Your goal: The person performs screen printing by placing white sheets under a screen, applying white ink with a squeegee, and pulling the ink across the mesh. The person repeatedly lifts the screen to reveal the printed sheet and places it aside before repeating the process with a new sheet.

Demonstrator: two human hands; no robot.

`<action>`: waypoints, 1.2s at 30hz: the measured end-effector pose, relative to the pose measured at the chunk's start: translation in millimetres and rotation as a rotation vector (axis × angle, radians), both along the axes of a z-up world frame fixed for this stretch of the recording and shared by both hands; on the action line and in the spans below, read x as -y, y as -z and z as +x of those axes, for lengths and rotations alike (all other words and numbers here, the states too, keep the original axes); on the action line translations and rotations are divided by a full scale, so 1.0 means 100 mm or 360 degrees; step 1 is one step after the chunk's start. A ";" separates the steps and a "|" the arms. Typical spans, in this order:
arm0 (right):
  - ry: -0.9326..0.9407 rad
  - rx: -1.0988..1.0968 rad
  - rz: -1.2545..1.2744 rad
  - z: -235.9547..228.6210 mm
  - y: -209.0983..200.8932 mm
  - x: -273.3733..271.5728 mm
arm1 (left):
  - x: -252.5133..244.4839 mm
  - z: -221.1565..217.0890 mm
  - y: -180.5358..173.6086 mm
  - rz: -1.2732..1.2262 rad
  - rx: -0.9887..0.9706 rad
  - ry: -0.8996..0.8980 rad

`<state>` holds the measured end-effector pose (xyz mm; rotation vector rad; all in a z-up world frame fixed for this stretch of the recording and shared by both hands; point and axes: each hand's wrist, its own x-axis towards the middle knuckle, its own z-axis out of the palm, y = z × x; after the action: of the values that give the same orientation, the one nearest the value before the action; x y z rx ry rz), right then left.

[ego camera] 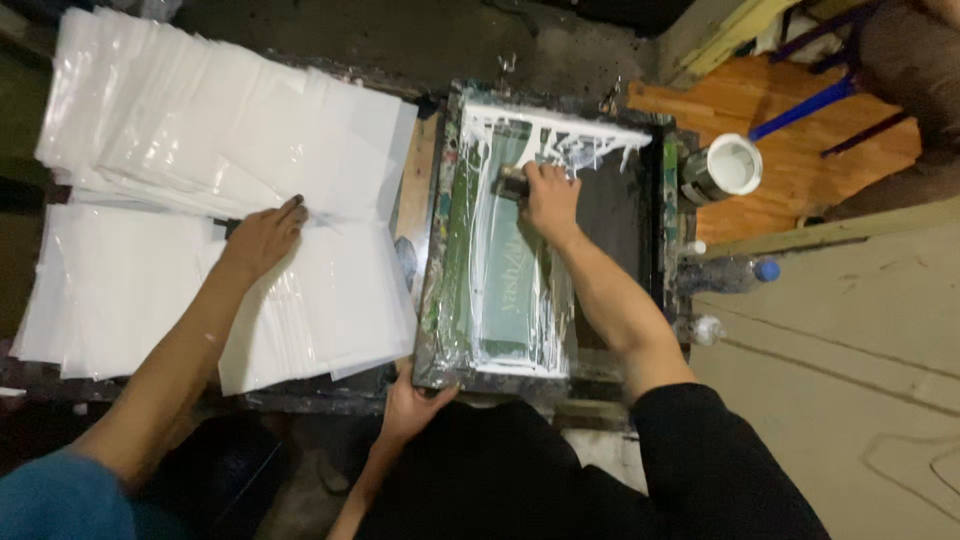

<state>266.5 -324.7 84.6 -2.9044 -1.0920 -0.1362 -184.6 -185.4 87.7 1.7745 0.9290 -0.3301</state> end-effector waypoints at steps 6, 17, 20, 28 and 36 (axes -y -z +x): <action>0.0113 -0.0414 -0.0298 -0.70 -0.13 0.10 | -0.03 -0.03 0.15 0.0147 0.0061 0.0029; -0.0180 0.0025 -0.0109 -0.84 0.13 0.15 | -0.12 0.01 0.14 0.0085 -0.0031 0.0155; 0.0049 -0.0180 -0.0087 -0.26 -0.05 -0.17 | -0.20 0.01 0.27 -0.0010 0.0103 0.0115; -0.0079 -0.0663 -0.0348 -2.31 -0.76 0.79 | -0.13 0.03 -0.35 -0.0069 0.0074 -0.0117; -0.0028 0.0742 0.0928 -2.00 -2.78 0.95 | -0.28 1.08 -1.09 -0.0184 0.1366 -0.0008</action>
<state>66.6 -419.9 362.4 -2.3790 -0.9121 -0.9868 -76.2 -157.1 196.5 1.5718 0.2858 0.3655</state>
